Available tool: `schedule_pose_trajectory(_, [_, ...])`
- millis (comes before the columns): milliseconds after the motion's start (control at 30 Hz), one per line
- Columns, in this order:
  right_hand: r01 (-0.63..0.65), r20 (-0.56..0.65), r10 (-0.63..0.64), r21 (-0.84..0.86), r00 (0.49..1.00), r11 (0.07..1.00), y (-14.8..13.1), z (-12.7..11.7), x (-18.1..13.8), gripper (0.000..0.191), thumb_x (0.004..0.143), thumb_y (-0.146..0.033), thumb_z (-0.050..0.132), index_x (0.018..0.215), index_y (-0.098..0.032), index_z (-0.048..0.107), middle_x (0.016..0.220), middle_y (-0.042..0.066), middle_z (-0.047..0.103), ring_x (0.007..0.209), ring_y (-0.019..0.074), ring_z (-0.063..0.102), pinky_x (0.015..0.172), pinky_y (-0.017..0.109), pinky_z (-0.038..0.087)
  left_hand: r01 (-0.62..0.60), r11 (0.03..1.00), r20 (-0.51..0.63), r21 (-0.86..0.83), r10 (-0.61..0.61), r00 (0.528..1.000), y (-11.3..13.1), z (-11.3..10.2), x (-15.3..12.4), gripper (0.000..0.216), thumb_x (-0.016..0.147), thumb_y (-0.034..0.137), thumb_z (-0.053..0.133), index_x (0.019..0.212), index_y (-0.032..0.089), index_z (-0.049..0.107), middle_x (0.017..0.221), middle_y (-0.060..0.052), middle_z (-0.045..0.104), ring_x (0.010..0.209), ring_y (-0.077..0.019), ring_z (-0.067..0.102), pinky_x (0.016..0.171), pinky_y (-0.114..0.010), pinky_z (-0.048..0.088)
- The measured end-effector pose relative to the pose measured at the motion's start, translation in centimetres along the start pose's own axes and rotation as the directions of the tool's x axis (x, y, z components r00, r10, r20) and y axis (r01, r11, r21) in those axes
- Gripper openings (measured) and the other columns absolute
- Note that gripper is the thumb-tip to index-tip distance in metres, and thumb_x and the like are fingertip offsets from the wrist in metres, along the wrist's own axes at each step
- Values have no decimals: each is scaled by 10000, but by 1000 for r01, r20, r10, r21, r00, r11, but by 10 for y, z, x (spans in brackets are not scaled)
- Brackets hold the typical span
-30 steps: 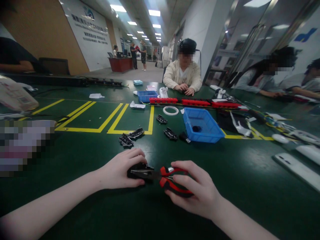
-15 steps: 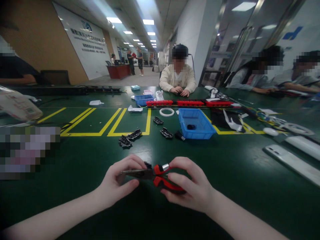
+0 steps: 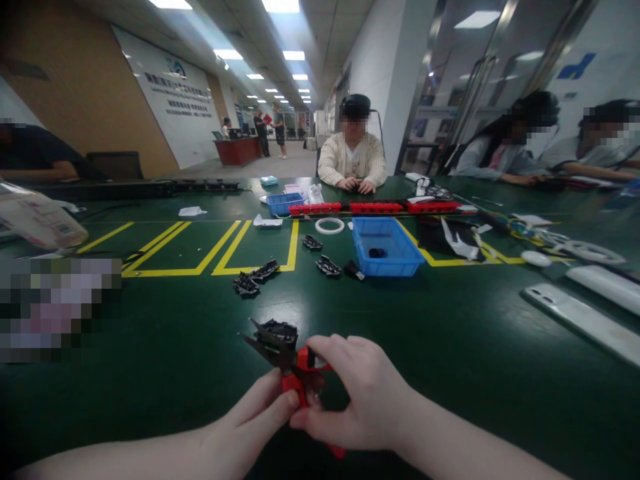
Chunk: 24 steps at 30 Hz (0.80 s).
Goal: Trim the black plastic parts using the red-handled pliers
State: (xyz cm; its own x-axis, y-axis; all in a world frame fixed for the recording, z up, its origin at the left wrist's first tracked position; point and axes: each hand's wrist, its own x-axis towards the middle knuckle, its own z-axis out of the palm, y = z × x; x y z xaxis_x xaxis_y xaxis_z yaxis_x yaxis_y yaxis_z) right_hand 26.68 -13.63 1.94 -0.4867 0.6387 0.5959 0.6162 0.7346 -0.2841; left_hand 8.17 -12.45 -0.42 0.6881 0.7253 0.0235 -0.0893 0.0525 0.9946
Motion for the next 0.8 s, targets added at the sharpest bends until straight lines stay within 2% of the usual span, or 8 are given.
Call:
schedule_pose_trajectory(100, [25,-5,-25,4,1000,1000,1,-1,0,588,756,-539,618,1166,-165,423,788,11,631,577,110,569,521,245,434,7,999,33,52,-9,999,3,-2,-2,504,851,614,480,1054,160,560,983,-89,643,971,-228,592,920,-388,474])
schedule_pose_trajectory(167, [19,-4,-20,-89,1000,996,0,-1,0,738,681,-613,643,1206,-141,429,859,53,640,662,150,592,566,280,445,22,1000,41,22,-22,999,6,-2,-1,468,856,592,493,950,140,572,848,-72,638,832,-197,606,818,-349,506])
schedule_pose_trajectory(233, [10,-17,-14,-219,1000,976,-3,0,1,797,633,-602,665,1240,-134,451,982,110,628,809,218,606,659,345,461,26,1000,45,-17,-25,999,8,-2,0,422,862,545,518,900,129,581,833,-69,629,783,-175,599,781,-324,511])
schedule_pose_trajectory(367, [-20,-44,2,-416,999,909,-9,2,2,619,696,-326,621,1278,-166,482,1098,137,583,970,268,562,775,412,447,-10,996,22,-85,12,1000,11,0,4,289,882,400,547,1045,162,553,1045,-71,615,999,-190,581,972,-356,445])
schedule_pose_trajectory(467, [-26,-18,20,-481,1000,876,-9,3,2,653,698,-205,559,1329,-99,424,1114,163,568,1018,284,536,833,438,458,-51,995,40,-91,55,998,9,0,7,231,906,306,497,1101,182,512,1122,-69,593,1118,-201,538,1022,-361,414])
schedule_pose_trajectory(600, [-3,17,11,-387,1000,922,0,5,-1,698,705,-189,559,1361,-75,351,1117,159,566,1029,269,541,853,400,498,-152,980,75,128,143,987,14,-5,8,256,891,204,473,1142,175,508,1132,-80,570,1074,-196,548,990,-360,442])
schedule_pose_trajectory(733, [53,-16,-59,-270,998,961,20,2,-5,683,709,-191,550,1355,-124,336,1141,153,555,1067,280,541,905,444,487,-321,862,215,392,253,943,31,-29,9,325,828,98,510,1143,171,540,1177,-92,535,1038,-180,548,909,-313,483])
schedule_pose_trajectory(800, [6,-37,-16,-246,999,969,30,-1,-5,658,699,-181,548,1329,-144,362,1161,151,543,1095,291,526,902,454,485,-376,753,202,539,318,926,37,-48,12,240,866,121,472,1079,167,571,1070,-76,567,958,-158,564,834,-286,494])
